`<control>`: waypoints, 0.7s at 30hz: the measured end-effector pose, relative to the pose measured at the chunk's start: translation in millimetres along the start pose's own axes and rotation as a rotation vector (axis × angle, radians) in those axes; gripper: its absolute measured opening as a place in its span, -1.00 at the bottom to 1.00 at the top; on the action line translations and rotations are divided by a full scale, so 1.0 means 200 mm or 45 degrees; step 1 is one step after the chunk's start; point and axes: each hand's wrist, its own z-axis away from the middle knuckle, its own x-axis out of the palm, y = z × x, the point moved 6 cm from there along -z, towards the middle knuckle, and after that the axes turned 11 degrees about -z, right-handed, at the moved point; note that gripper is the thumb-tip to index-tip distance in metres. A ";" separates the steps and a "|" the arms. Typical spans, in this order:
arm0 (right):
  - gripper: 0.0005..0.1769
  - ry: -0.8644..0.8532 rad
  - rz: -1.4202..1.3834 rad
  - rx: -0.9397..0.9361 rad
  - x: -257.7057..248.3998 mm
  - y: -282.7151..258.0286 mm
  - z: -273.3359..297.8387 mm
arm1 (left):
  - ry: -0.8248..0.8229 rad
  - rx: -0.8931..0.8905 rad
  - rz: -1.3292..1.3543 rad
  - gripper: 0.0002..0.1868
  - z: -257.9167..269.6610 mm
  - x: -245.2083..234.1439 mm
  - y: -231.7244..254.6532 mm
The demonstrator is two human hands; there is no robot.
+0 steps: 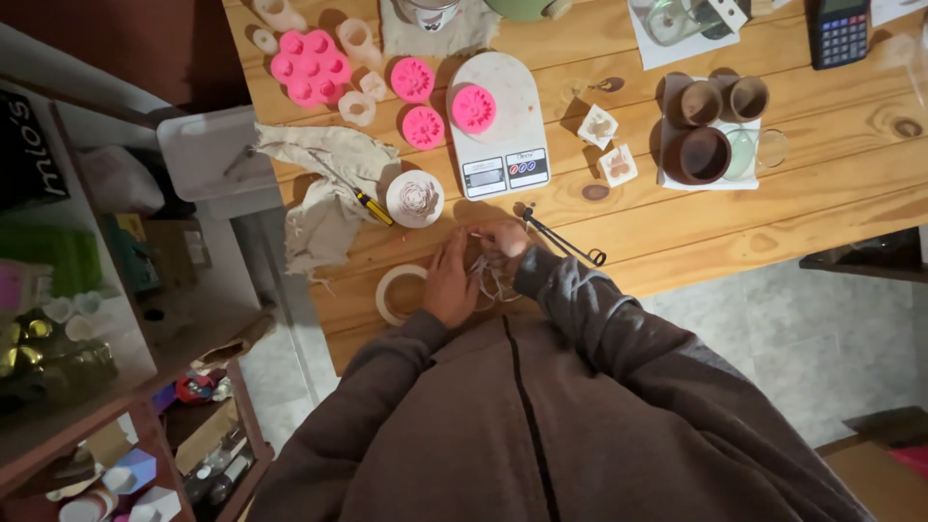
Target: The person is threading wicks through candle molds and preparing them for pouring wax.
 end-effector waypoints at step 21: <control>-0.69 -0.326 -0.082 0.050 0.16 -0.08 0.24 | 0.786 0.418 -0.496 -0.72 -0.01 -0.54 0.15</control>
